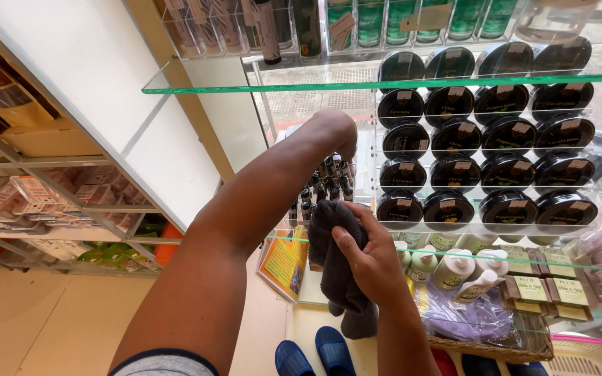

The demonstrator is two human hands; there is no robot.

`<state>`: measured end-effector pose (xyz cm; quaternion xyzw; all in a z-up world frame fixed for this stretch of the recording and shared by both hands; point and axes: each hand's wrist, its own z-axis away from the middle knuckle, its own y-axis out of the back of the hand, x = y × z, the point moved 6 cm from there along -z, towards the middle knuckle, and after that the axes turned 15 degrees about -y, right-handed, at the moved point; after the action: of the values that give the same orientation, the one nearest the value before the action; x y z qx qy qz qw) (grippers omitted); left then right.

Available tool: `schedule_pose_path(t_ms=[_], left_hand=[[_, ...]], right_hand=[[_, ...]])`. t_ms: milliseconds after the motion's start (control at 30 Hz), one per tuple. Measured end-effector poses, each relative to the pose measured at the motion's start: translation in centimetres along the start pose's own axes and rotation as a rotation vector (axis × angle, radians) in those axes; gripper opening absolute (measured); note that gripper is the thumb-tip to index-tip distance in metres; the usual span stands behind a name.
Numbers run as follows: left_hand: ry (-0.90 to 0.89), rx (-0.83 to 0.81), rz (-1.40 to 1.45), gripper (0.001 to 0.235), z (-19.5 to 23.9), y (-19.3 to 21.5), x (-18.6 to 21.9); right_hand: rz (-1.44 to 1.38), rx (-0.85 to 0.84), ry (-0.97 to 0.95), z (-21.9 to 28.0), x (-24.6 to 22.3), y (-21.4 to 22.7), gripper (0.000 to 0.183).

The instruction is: Cleaning and tidying cosmetic products on a glass display shelf using a cloth.

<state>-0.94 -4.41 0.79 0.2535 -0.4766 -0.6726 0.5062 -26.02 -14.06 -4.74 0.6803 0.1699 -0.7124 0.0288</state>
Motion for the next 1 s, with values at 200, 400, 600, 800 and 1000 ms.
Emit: schedule_pose_path(t_ms=[200,400,600,800,1000], left_hand=[[-0.022,0.074,0.073,0.055,0.4,1.9,-1.2],[-0.035,0.138,0.161,0.055,-0.2,-0.5,-5.0],[-0.058,0.193,0.245,0.054,-0.1,-5.7,-9.6],[-0.088,0.238,0.346,0.054,0.8,-7.1,-11.1],[-0.115,0.268,0.458,0.053,1.1,-4.8,-10.1]], right_hand=[[0.026,0.011,0.025,-0.2,-0.4,0.0,0.041],[0.036,0.028,-0.001,-0.2,-0.5,0.1,0.042],[0.063,0.048,0.016,-0.3,-0.6,0.3,0.042],[0.027,0.055,0.001,-0.4,-0.8,0.4,0.041],[0.006,0.049,0.012,-0.2,-1.7,0.3,0.039]])
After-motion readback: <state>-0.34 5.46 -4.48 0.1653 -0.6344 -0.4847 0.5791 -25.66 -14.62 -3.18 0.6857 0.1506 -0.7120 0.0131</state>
